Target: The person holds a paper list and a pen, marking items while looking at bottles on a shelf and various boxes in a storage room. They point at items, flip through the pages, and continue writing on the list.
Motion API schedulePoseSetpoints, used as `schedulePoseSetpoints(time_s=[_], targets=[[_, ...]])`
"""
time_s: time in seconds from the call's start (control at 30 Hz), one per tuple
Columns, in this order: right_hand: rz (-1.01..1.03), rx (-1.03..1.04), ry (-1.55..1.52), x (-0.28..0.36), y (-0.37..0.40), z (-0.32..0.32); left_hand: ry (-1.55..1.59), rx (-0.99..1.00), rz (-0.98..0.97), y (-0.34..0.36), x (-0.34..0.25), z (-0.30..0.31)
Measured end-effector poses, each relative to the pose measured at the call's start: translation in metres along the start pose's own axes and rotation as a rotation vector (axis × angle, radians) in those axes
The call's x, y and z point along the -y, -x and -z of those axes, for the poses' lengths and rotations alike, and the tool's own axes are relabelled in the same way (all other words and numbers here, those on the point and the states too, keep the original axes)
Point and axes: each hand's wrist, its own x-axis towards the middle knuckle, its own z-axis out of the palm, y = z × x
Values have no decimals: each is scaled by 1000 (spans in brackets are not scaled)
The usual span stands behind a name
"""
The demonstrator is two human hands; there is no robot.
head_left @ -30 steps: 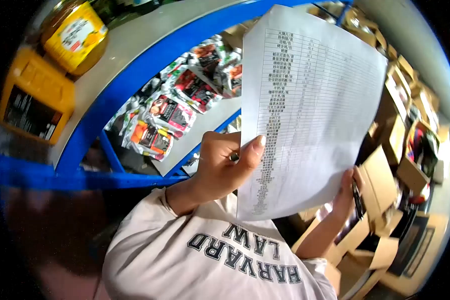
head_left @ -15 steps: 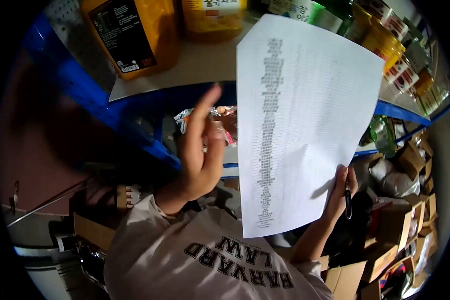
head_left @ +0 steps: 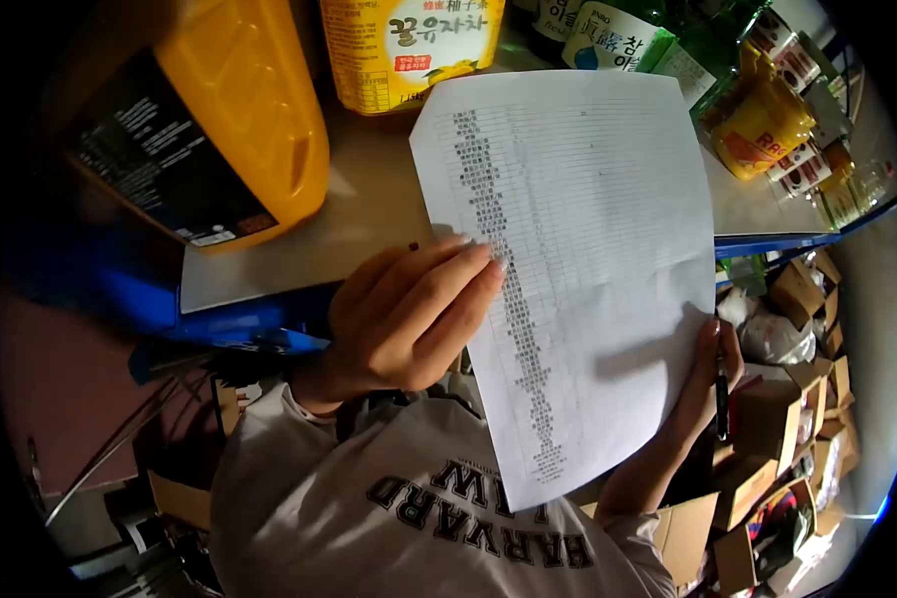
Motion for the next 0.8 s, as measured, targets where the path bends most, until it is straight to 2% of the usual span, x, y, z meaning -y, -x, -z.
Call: schedulePoseSetpoints(time_s=[0.07, 0.17, 0.2, 0.23, 0.3, 0.33, 0.4, 0.47, 0.53, 0.6, 0.7, 0.77, 0.8], targets=[[52, 4, 80, -1, -5, 0, 20, -2, -57, 1, 5, -1], [14, -170, -37, -13, -24, -8, 160, -182, -32, 4, 9, -15], [-196, -97, -279, -6, -25, 2, 170, -96, -23, 1, 9, -10], [171, -114, 18, -6, -23, 2, 160, -101, -46, 2, 10, -10], [582, -189, 252, -15, -34, 10, 130, -122, -94, 4, 13, -15], [435, -91, -48, -3, -32, 9, 137, -144, -72, 5, 11, -17], [309, 216, -639, 30, -33, 9, 147, -185, -35, 6, 8, -20], [244, 571, -889, 63, -33, -2, 141, -87, -92, 7, 11, -13], [199, 910, -855, 84, -43, -20, 140, -49, -113, 8, 10, -11], [183, 940, -635, 106, -41, -51, 133, -76, -102, 9, 9, -13], [368, 848, -199, 133, -40, -107, 125, -41, -130, 5, 13, -9], [350, 881, -297, 129, -40, -126, 136, -34, -116, 4, 12, -9], [258, 914, -271, 136, -39, -128, 143, -29, -107, 3, 11, -9]])
